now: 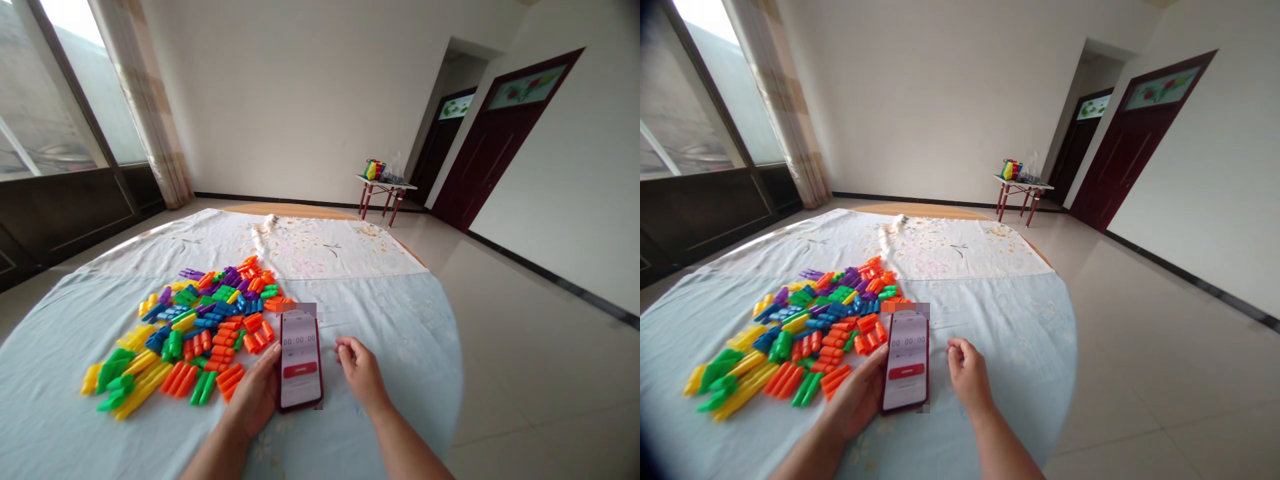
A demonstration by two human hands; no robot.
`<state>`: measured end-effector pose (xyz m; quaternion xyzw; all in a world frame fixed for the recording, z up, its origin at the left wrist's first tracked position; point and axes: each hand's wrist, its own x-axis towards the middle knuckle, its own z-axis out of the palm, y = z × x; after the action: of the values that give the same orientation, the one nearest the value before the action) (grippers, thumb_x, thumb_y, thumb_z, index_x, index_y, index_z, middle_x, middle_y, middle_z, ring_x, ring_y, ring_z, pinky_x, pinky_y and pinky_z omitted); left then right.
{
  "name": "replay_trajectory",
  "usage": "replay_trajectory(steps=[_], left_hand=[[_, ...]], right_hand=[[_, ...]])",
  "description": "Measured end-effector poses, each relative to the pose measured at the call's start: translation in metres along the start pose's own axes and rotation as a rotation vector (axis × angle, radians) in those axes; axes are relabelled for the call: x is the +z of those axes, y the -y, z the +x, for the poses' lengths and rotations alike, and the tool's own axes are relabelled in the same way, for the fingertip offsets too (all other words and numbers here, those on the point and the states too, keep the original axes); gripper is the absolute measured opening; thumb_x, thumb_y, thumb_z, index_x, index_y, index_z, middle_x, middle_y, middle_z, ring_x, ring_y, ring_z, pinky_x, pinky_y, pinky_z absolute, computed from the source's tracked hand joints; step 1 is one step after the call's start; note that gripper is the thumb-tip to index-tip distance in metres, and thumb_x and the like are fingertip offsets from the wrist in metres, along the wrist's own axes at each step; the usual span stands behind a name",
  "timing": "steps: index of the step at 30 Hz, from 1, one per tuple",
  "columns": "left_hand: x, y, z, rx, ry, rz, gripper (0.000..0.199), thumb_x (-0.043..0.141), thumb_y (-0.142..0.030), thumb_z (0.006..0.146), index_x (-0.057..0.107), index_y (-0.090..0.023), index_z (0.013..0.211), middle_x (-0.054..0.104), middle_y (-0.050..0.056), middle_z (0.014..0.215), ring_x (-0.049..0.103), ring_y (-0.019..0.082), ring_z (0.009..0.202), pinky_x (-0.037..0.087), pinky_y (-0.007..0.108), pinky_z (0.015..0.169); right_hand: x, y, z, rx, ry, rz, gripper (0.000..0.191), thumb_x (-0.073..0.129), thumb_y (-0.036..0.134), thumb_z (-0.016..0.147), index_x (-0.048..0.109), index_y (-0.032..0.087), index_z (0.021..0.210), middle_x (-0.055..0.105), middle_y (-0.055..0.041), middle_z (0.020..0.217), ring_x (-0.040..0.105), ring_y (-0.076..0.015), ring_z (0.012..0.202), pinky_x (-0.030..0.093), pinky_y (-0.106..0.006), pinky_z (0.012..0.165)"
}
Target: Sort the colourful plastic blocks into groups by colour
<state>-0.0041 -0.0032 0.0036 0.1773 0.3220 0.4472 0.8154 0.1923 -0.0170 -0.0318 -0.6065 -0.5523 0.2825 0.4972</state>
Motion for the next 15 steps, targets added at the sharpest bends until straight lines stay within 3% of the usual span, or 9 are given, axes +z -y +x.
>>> replay_trajectory(steps=[15], left_hand=[[-0.0030,-0.0002,-0.0041,0.071,-0.090,0.047,0.053,0.057,-0.033,0.079,0.047,-0.015,0.129,0.066,0.015,0.111,0.064,0.031,0.097,0.051,0.048,0.086]], right_hand=[[0.0044,-0.0021,0.0002,-0.061,0.017,-0.089,0.027,0.044,0.034,0.085,0.065,0.016,0.090,0.071,-0.0069,0.078,0.068,-0.0184,0.072,0.052,-0.025,0.066]])
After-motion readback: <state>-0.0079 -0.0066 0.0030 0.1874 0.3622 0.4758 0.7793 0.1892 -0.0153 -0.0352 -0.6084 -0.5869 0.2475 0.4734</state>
